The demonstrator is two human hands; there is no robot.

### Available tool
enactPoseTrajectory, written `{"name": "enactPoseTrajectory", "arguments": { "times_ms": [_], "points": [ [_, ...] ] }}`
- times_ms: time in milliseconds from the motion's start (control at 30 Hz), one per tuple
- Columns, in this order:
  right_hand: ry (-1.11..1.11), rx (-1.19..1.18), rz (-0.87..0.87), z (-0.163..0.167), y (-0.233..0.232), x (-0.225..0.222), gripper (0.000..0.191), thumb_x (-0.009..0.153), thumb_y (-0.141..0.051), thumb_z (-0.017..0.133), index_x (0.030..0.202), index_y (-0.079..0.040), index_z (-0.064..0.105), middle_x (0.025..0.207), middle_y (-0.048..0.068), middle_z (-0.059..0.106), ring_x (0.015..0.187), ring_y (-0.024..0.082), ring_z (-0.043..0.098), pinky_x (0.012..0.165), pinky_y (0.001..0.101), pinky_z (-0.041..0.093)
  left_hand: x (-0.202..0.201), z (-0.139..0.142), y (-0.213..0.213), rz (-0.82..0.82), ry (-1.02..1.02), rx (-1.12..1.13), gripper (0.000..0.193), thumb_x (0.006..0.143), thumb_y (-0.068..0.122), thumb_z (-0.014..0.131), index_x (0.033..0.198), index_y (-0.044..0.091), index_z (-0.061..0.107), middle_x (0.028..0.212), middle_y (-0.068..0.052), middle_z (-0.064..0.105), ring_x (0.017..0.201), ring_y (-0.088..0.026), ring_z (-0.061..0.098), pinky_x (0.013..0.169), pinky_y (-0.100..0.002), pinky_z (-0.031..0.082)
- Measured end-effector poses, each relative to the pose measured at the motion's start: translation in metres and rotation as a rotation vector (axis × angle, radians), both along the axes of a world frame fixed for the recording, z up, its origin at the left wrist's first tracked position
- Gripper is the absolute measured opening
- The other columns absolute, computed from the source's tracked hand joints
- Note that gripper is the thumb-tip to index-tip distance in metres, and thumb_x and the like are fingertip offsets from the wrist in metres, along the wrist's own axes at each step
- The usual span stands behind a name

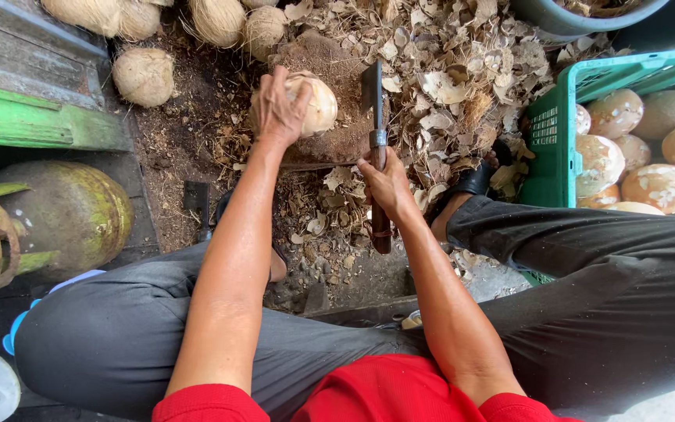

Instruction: The person sits on a low stool and uses a long-handled knife to peel the husk off a coconut. They hold the coconut with one hand and repeatedly strike the husk with the knife, rotating the coconut to remove the outer layer. The peeled coconut is then placed into a green crate.

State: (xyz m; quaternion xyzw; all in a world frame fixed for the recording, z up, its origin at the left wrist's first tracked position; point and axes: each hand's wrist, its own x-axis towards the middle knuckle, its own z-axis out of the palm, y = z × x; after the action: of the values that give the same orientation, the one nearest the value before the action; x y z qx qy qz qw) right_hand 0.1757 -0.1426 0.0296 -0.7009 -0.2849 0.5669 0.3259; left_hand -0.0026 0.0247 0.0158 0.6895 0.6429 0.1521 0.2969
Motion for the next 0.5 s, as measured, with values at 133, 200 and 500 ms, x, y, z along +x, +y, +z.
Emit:
{"name": "enactPoseTrajectory", "arguments": {
  "times_ms": [133,200,500],
  "points": [
    [-0.094,-0.021,0.018,-0.004,0.000,-0.001,0.026,0.096,-0.026,0.065,0.109,-0.008,0.053,0.075,0.004,0.057,0.058,0.015,0.058,0.051,0.0334,0.052,-0.009,-0.004,0.002,0.029,0.095,0.198,0.057,0.105,0.058,0.031,0.119,0.011,0.060,0.104,-0.018,0.064,0.089,-0.028,0.063,0.065,-0.043,0.053],
    [-0.159,-0.011,0.039,-0.007,0.000,0.000,0.027,0.094,-0.028,0.065,0.109,-0.008,0.054,0.079,0.005,0.058,0.062,0.017,0.061,0.054,0.0365,0.055,-0.005,-0.011,0.001,0.023,0.031,0.741,0.056,0.116,0.049,0.022,0.124,0.011,0.062,0.124,-0.025,0.061,0.102,-0.032,0.065,0.070,-0.041,0.059],
    [-0.278,0.112,0.131,-0.008,0.002,-0.008,0.030,0.095,-0.036,0.065,0.104,-0.011,0.052,0.084,0.006,0.062,0.072,0.021,0.062,0.069,0.0436,0.055,0.013,-0.014,0.007,0.332,-0.137,0.166,0.046,0.093,0.057,0.039,0.098,0.020,0.066,0.088,-0.004,0.068,0.070,-0.018,0.059,0.051,-0.033,0.041]
  ]
}}
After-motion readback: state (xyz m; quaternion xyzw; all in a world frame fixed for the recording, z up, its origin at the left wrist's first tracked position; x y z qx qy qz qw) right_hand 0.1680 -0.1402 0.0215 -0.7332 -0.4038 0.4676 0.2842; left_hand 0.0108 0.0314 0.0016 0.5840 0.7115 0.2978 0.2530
